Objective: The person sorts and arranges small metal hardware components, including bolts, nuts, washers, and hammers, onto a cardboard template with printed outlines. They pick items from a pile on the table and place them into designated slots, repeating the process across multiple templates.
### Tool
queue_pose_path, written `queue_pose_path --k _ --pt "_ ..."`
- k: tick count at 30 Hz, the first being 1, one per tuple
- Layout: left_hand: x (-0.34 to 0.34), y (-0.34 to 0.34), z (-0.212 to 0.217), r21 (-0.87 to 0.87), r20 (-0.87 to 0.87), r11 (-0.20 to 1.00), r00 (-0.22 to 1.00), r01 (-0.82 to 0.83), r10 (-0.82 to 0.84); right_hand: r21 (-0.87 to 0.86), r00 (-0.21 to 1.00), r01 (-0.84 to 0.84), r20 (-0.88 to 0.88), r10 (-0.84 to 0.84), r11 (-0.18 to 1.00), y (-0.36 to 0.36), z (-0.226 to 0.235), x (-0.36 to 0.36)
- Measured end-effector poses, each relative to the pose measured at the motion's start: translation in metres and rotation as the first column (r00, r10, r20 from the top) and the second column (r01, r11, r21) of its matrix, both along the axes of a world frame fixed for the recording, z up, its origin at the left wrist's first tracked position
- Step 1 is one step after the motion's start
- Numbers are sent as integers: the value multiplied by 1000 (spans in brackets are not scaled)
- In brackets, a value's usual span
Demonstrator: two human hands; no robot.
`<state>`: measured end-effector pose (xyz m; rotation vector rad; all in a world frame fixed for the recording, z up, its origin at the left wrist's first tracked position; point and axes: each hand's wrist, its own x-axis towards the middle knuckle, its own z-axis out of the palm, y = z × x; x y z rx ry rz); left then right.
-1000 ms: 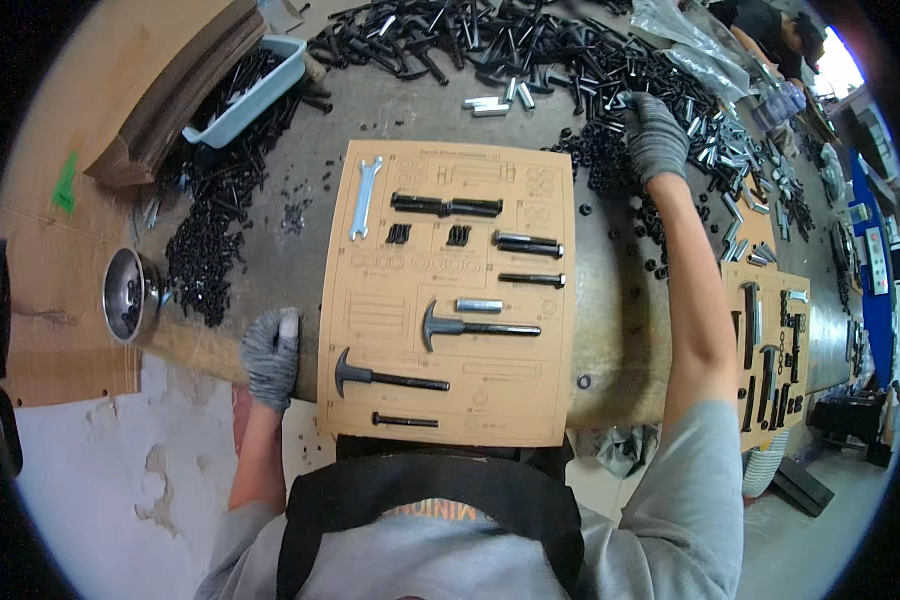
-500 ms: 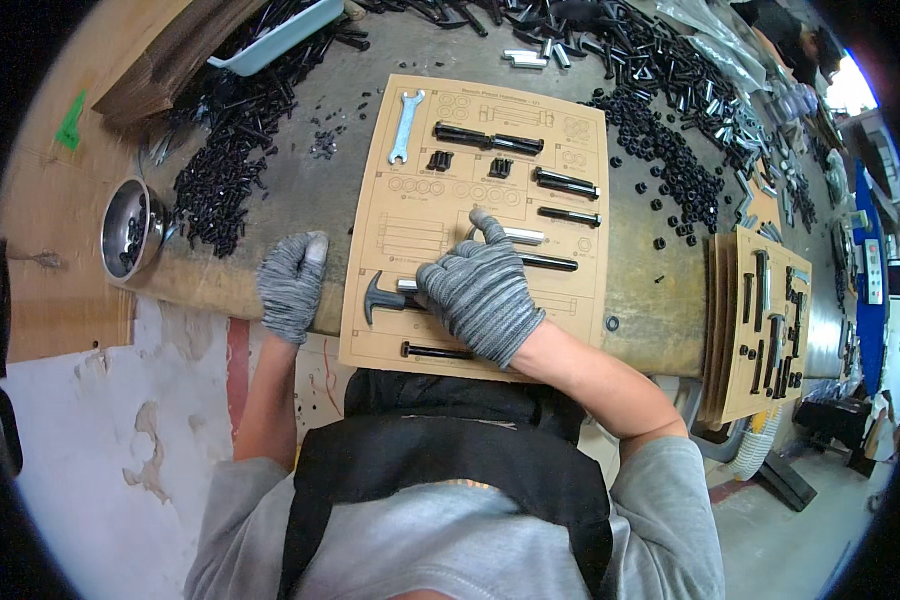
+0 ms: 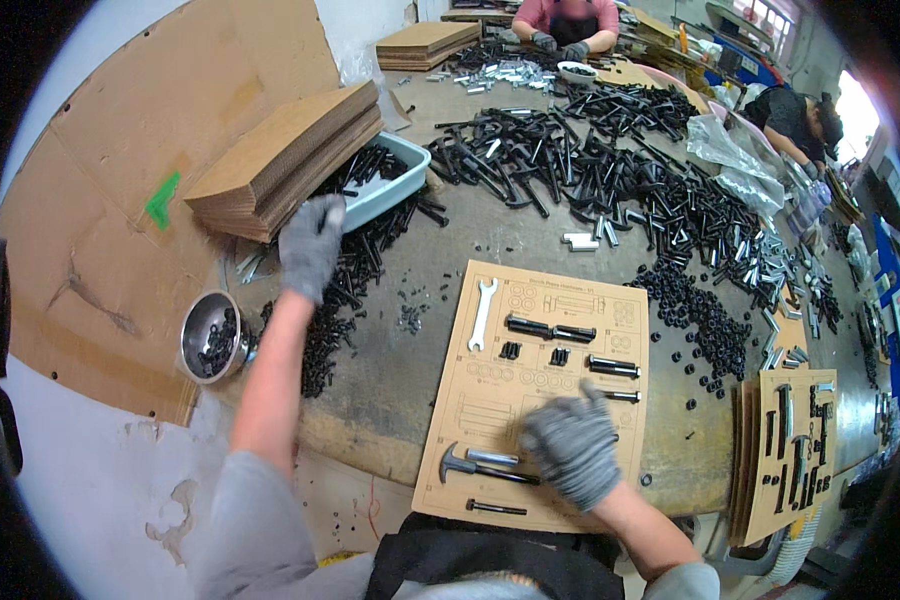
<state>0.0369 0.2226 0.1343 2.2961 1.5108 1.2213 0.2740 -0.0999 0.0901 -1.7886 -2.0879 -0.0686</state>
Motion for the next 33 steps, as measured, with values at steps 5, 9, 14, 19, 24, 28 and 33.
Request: queue_pose_path --k 5,9,14,19,24,28,33 --pt "-1 147 -13 -361 -644 910 760 -204 -85 92 717 588 -520 -464 804 -33 -42 103" --pt "30 175 -28 -413 -725 857 681 -308 -104 -12 383 825 -724 -574 565 -87 -90 156" --pt "19 191 -44 -379 -630 862 776 -337 26 58 469 808 -666 -580 586 -88 -102 156" --pt "25 140 -15 -222 -47 965 987 138 -152 89 444 793 -762 -471 603 -80 -75 144" --pt "81 -64 13 -304 514 735 754 606 -409 -217 441 326 -826 -351 920 -33 1 85" --pt "111 -195 2 -286 403 492 569 822 -716 -36 251 169 -965 -79 985 -8 14 46" --pt "123 -248 -25 -371 245 276 380 887 -892 -123 -103 70 -988 -115 990 -39 0 34"
